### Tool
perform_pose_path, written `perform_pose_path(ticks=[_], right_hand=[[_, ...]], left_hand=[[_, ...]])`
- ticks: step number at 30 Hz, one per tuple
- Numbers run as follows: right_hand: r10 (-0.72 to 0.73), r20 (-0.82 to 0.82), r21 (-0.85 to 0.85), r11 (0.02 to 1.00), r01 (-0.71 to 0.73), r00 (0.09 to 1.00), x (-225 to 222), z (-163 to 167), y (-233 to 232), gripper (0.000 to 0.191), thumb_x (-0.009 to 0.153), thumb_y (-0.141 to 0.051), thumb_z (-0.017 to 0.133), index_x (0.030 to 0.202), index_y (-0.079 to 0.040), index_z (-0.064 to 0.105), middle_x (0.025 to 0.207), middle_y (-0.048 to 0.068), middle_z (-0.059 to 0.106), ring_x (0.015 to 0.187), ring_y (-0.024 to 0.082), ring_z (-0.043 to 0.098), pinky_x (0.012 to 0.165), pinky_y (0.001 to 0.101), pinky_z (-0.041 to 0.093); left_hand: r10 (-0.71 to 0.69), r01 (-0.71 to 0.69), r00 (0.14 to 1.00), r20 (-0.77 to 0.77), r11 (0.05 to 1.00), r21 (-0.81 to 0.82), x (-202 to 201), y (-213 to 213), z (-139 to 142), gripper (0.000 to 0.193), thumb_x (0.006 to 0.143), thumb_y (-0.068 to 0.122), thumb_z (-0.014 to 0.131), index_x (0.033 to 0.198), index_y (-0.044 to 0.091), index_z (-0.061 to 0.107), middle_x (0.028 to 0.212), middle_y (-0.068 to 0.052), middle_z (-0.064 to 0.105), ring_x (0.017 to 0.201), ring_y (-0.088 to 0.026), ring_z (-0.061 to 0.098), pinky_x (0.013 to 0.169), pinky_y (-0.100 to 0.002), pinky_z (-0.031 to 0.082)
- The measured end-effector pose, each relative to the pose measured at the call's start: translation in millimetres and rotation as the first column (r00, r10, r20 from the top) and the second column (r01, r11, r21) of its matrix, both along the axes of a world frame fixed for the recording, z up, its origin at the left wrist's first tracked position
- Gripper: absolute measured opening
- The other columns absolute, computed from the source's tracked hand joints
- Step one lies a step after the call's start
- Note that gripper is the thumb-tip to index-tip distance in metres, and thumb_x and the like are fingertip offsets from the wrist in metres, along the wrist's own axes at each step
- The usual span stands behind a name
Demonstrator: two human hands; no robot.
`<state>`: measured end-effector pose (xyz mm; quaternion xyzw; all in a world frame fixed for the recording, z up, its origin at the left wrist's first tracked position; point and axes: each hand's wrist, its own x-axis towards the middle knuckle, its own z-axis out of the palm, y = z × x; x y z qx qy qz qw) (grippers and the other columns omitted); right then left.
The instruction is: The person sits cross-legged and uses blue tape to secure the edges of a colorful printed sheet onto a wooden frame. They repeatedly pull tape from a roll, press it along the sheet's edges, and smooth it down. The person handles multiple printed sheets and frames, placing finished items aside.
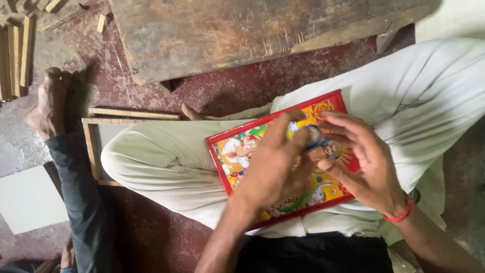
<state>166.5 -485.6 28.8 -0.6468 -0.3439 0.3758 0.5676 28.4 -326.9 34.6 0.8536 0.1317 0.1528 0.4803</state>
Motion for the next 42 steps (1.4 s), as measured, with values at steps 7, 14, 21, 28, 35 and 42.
perform_pose_path(ticks=[7,14,21,28,35,42], right_hand=[[-0.021,-0.275,-0.043,0.999,0.009,0.961,10,-19,8,0.046,0.09,-0.009,0.075,0.131,0.003,0.058,0.136,0.017,0.062,0.124,0.023,0.065,0.091,0.0358,0.066],[-0.115,-0.537,0.056,0.984,0.171,0.836,22,-51,-3,0.027,0.098,-0.005,0.073,0.117,0.004,0.057,0.122,0.019,0.066,0.113,0.023,0.067,0.104,0.0384,0.057],[-0.023,-0.809,0.122,0.971,0.206,0.588,26,-58,-7,0.034,0.097,-0.013,0.075,0.12,-0.002,0.053,0.136,0.03,0.065,0.121,0.037,0.067,0.107,0.0457,0.054],[0.067,-0.683,0.191,0.977,0.09,0.727,23,-55,1,0.026,0.1,-0.013,0.076,0.116,0.0,0.06,0.15,0.032,0.055,0.126,0.028,0.065,0.107,0.0426,0.055],[0.028,-0.483,0.144,0.988,0.047,0.875,18,-44,4,0.015,0.098,-0.008,0.071,0.109,-0.004,0.061,0.149,0.029,0.055,0.114,0.021,0.066,0.098,0.0346,0.059],[-0.03,-0.366,0.16,0.983,0.094,0.93,8,-44,-8,0.015,0.097,-0.001,0.07,0.107,-0.006,0.06,0.15,0.026,0.055,0.131,0.016,0.061,0.102,0.0286,0.054]], left_hand=[[-0.009,0.016,0.988,-0.152,0.999,0.048,15,0,5,0.048,0.08,0.006,0.076,0.124,0.004,0.055,0.14,-0.026,0.047,0.126,-0.044,0.052,0.108,-0.055,0.044],[0.103,-0.108,0.99,-0.099,0.993,-0.045,13,2,16,0.052,0.089,0.007,0.073,0.137,0.005,0.052,0.153,-0.027,0.043,0.136,-0.043,0.052,0.114,-0.051,0.046],[0.237,-0.304,0.951,-0.2,0.835,-0.459,5,6,12,0.043,0.094,0.012,0.076,0.136,0.006,0.064,0.13,-0.014,0.07,0.123,-0.027,0.068,0.106,-0.042,0.055],[0.4,-0.396,0.915,-0.06,0.857,-0.331,14,-18,8,0.046,0.087,0.021,0.085,0.127,0.005,0.068,0.131,-0.014,0.07,0.124,-0.028,0.069,0.107,-0.04,0.056],[0.443,-0.415,0.896,0.031,0.862,-0.291,10,-21,8,0.032,0.091,0.015,0.086,0.118,0.007,0.069,0.125,-0.01,0.073,0.119,-0.024,0.071,0.104,-0.036,0.058],[0.443,-0.406,0.891,0.103,0.877,-0.255,9,-24,14,0.029,0.09,0.008,0.086,0.115,0.006,0.071,0.125,-0.01,0.073,0.117,-0.025,0.069,0.101,-0.036,0.058]])
